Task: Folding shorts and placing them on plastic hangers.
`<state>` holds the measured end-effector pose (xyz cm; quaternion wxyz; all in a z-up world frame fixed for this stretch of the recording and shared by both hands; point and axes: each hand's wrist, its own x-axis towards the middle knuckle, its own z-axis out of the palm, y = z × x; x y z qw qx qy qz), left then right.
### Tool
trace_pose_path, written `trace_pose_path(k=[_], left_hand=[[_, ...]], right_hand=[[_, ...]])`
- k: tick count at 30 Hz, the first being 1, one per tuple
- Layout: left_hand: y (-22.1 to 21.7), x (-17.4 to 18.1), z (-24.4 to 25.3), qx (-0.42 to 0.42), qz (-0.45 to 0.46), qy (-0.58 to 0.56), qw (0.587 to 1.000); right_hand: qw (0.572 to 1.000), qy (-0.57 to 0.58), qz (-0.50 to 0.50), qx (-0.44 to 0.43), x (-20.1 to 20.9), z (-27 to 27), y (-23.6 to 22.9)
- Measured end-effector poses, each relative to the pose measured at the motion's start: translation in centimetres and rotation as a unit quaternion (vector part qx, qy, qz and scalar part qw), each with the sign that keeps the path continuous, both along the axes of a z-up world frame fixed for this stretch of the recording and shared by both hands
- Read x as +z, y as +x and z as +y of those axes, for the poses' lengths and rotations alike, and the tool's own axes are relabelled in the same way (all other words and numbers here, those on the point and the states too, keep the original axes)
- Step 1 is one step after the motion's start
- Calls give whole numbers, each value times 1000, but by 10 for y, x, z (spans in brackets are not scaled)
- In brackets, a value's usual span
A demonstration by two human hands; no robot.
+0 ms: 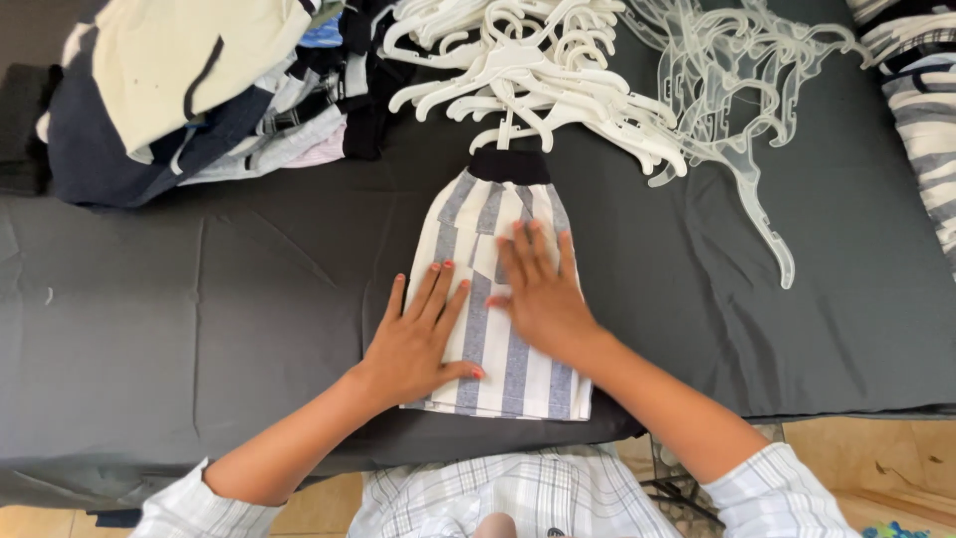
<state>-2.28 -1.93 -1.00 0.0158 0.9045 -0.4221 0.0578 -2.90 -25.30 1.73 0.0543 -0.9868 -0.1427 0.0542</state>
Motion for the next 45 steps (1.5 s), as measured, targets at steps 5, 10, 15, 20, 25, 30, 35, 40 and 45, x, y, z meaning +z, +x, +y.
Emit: trace_pose_path(k=[5,10,15,20,25,30,35,40,45], left_hand=[[2,-3,7,36,51,-16,998],[2,18,-3,46,2,26,999],[36,2,-31,38,-102,-84,990],[88,10,-115,-23,-89,-98,991],[144,-30,-170,-55,-54,-57,995],[145,83,-157,-13,124,-42,991],[136,158,-130,-59,263,-314,910],[150,143,-94,-202,358,-490,769],[158,91,-28,103,395,-306,860]], right_hand=[[985,51,40,158,-12,10,-57],[993,-1,-42,114,-21,-36,-79],[983,50,-37,-171,-25,-69,-104],[970,148,-58,-185,-45,-45,-118],[949,222,-151,-166,-47,-32,-127],[830,427,-191,-305,9,-56,-134],[782,436,-398,-201,85,-66,-142],[817,426,-388,18,107,-49,-135],[957,214,12,197,100,-27,-123]])
